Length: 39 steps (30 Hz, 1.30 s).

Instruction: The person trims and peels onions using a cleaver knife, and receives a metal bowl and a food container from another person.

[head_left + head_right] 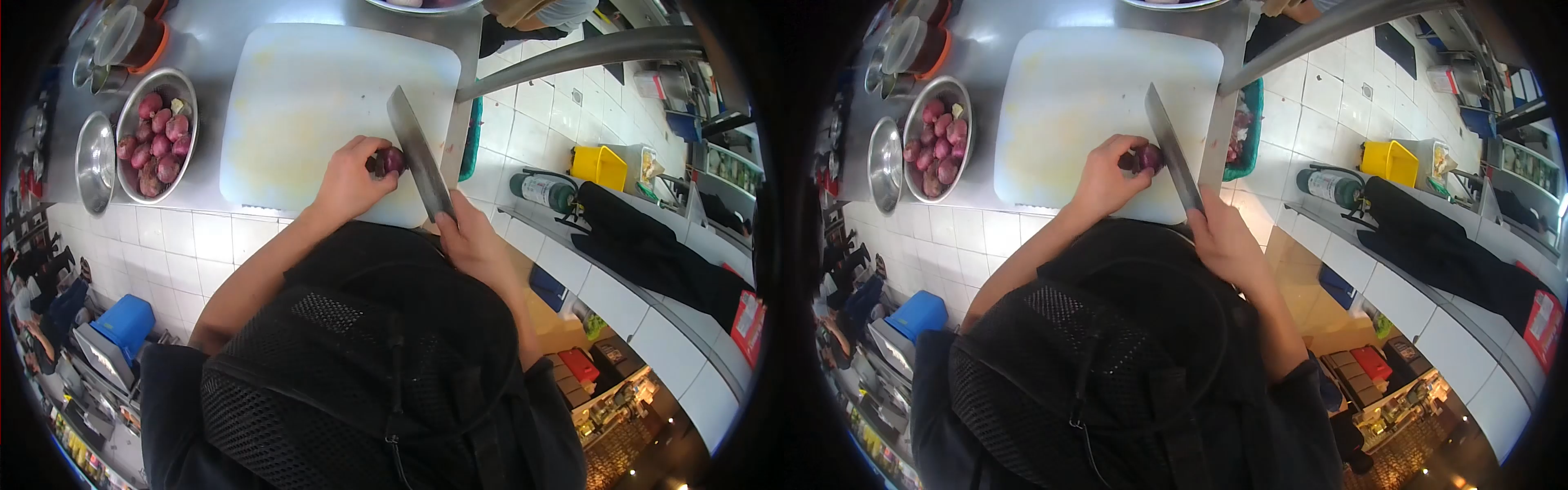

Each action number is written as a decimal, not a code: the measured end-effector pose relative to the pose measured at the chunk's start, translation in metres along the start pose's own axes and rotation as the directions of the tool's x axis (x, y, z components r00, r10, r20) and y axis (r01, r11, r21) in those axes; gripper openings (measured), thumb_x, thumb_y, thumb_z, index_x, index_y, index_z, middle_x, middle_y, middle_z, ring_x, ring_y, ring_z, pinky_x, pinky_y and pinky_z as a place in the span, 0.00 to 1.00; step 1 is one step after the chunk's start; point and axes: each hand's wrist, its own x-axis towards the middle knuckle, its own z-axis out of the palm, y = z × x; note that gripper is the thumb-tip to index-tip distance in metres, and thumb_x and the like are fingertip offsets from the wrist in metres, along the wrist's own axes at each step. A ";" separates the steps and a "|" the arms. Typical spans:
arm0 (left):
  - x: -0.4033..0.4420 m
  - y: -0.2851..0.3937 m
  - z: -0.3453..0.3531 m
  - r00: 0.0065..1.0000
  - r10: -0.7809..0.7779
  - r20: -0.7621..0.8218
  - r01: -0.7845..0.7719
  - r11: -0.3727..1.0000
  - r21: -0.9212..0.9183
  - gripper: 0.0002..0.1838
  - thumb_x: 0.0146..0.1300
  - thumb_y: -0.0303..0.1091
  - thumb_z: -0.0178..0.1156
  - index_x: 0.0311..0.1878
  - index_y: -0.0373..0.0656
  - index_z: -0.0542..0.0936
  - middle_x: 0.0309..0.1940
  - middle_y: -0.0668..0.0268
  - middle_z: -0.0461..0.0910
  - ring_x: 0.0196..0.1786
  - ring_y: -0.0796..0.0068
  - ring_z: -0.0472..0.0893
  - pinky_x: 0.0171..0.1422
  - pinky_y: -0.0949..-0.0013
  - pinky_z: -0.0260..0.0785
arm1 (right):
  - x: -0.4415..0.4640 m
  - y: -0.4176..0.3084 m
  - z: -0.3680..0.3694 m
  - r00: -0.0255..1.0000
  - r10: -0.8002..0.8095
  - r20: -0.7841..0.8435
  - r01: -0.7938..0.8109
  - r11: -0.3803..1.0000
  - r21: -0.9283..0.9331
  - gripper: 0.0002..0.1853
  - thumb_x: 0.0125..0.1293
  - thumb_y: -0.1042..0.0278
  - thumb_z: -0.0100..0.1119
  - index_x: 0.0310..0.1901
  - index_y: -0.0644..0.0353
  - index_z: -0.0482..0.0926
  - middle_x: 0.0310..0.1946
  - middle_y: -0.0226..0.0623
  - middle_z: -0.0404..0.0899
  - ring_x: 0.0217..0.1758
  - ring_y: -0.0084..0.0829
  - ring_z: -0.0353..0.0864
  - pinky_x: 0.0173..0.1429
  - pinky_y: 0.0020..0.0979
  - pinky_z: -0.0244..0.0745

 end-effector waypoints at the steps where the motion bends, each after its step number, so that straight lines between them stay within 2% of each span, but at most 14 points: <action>1: -0.002 0.000 0.000 1.000 -0.002 0.000 0.002 1.000 -0.002 0.19 0.52 0.29 0.70 0.48 0.37 0.83 0.41 0.54 0.82 0.39 0.58 0.85 0.47 0.62 0.79 | 0.008 0.002 0.004 1.000 0.002 0.001 -0.002 1.000 -0.001 0.11 0.74 0.69 0.49 0.51 0.67 0.69 0.31 0.62 0.78 0.39 0.63 0.79 0.43 0.52 0.70; 4: -0.004 0.000 -0.001 1.000 -0.029 0.010 0.029 0.999 -0.016 0.18 0.51 0.29 0.70 0.47 0.37 0.83 0.41 0.54 0.82 0.39 0.58 0.85 0.48 0.62 0.79 | 0.050 0.013 0.037 0.996 -0.038 -0.075 0.040 0.999 0.015 0.12 0.74 0.70 0.49 0.53 0.67 0.67 0.31 0.64 0.79 0.38 0.65 0.80 0.43 0.56 0.71; 7: -0.003 -0.006 -0.004 1.000 -0.017 0.006 0.018 0.999 -0.027 0.19 0.52 0.29 0.70 0.49 0.37 0.83 0.42 0.54 0.83 0.40 0.58 0.85 0.50 0.63 0.79 | 0.075 0.016 0.059 0.961 -0.169 -0.220 0.120 0.968 -0.221 0.14 0.73 0.71 0.49 0.56 0.67 0.64 0.30 0.66 0.79 0.38 0.67 0.80 0.43 0.60 0.72; 10: -0.014 -0.008 -0.013 0.994 -0.088 0.066 0.094 0.991 -0.098 0.19 0.54 0.28 0.67 0.51 0.38 0.82 0.52 0.52 0.81 0.47 0.54 0.83 0.56 0.62 0.77 | 0.073 0.017 0.066 0.938 -0.224 -0.263 0.160 0.956 -0.244 0.15 0.73 0.71 0.49 0.57 0.68 0.63 0.30 0.66 0.79 0.37 0.68 0.81 0.43 0.62 0.72; 13: -0.019 -0.011 -0.028 0.989 0.148 0.010 -0.148 0.984 0.100 0.21 0.56 0.25 0.63 0.55 0.40 0.82 0.64 0.52 0.74 0.57 0.51 0.79 0.64 0.59 0.74 | 0.074 0.019 0.060 0.927 -0.191 -0.324 0.138 0.974 -0.179 0.17 0.73 0.70 0.51 0.57 0.67 0.63 0.29 0.66 0.79 0.37 0.67 0.81 0.43 0.61 0.72; 16: -0.023 -0.010 -0.038 0.911 0.358 0.206 -0.412 0.812 0.413 0.21 0.57 0.24 0.63 0.56 0.42 0.80 0.67 0.52 0.69 0.61 0.48 0.75 0.66 0.55 0.71 | 0.070 0.028 0.047 0.953 -0.092 -0.290 0.096 0.995 -0.002 0.17 0.72 0.68 0.52 0.59 0.62 0.64 0.28 0.65 0.80 0.36 0.66 0.81 0.43 0.61 0.73; 19: -0.020 0.002 -0.042 0.943 0.314 0.113 -0.332 0.853 0.403 0.21 0.56 0.25 0.65 0.56 0.42 0.79 0.63 0.52 0.74 0.55 0.48 0.77 0.65 0.54 0.71 | 0.059 0.041 0.028 0.899 -0.222 -0.377 0.201 0.975 -0.094 0.17 0.71 0.68 0.54 0.59 0.58 0.66 0.29 0.61 0.81 0.36 0.64 0.82 0.41 0.58 0.74; 21: -0.013 0.005 -0.041 0.992 0.038 0.117 -0.084 0.907 0.414 0.21 0.56 0.27 0.67 0.54 0.41 0.77 0.57 0.54 0.77 0.54 0.46 0.77 0.64 0.52 0.71 | 0.046 0.041 0.010 0.879 -0.240 -0.411 0.070 0.920 -0.387 0.17 0.70 0.69 0.56 0.58 0.55 0.67 0.30 0.56 0.83 0.36 0.60 0.83 0.39 0.56 0.75; 22: -0.009 0.007 -0.037 0.991 0.056 0.121 -0.101 0.906 0.412 0.21 0.56 0.27 0.67 0.54 0.41 0.77 0.57 0.54 0.77 0.54 0.46 0.77 0.64 0.52 0.71 | 0.048 0.053 0.005 0.840 -0.316 -0.441 0.082 0.877 -0.473 0.18 0.68 0.69 0.58 0.58 0.55 0.68 0.30 0.54 0.83 0.35 0.59 0.83 0.38 0.55 0.76; 25: 0.005 0.013 -0.027 0.998 -0.025 0.052 -0.001 0.898 0.439 0.19 0.58 0.30 0.69 0.53 0.41 0.79 0.49 0.59 0.80 0.53 0.55 0.79 0.60 0.56 0.75 | 0.041 0.056 -0.007 0.809 -0.340 -0.479 0.133 0.900 -0.414 0.18 0.69 0.68 0.58 0.58 0.54 0.68 0.30 0.53 0.83 0.35 0.58 0.83 0.38 0.54 0.75; 27: 0.012 0.015 -0.008 0.992 -0.127 -0.016 0.118 0.954 -0.277 0.20 0.59 0.28 0.71 0.54 0.41 0.79 0.47 0.63 0.81 0.50 0.66 0.81 0.58 0.64 0.76 | 0.036 0.055 -0.003 0.802 -0.330 -0.498 0.193 0.932 -0.307 0.17 0.69 0.68 0.57 0.58 0.56 0.68 0.31 0.55 0.83 0.36 0.60 0.83 0.39 0.55 0.74; 30: 0.019 -0.016 0.027 0.981 -0.190 0.031 0.174 0.803 -0.570 0.21 0.58 0.23 0.71 0.55 0.40 0.79 0.47 0.65 0.80 0.51 0.74 0.80 0.57 0.69 0.74 | 0.038 0.047 0.004 0.851 -0.259 -0.458 0.224 0.966 -0.131 0.16 0.71 0.69 0.56 0.57 0.60 0.67 0.31 0.60 0.81 0.37 0.63 0.82 0.42 0.57 0.73; 33: 0.013 -0.031 0.043 0.993 -0.064 -0.096 0.028 0.941 -0.337 0.21 0.57 0.21 0.72 0.54 0.39 0.79 0.49 0.64 0.79 0.51 0.73 0.80 0.59 0.69 0.74 | 0.034 0.050 0.010 0.912 -0.201 -0.359 0.210 0.978 -0.013 0.16 0.72 0.69 0.52 0.57 0.67 0.66 0.31 0.68 0.79 0.39 0.69 0.79 0.45 0.60 0.71; 39: 0.013 -0.031 0.049 0.988 -0.089 -0.123 0.044 0.942 -0.333 0.22 0.60 0.21 0.71 0.56 0.37 0.76 0.47 0.64 0.84 0.51 0.75 0.82 0.59 0.69 0.75 | 0.009 0.019 -0.002 0.978 -0.105 -0.179 0.114 0.992 0.045 0.16 0.73 0.71 0.50 0.58 0.68 0.66 0.31 0.67 0.79 0.39 0.68 0.80 0.45 0.60 0.71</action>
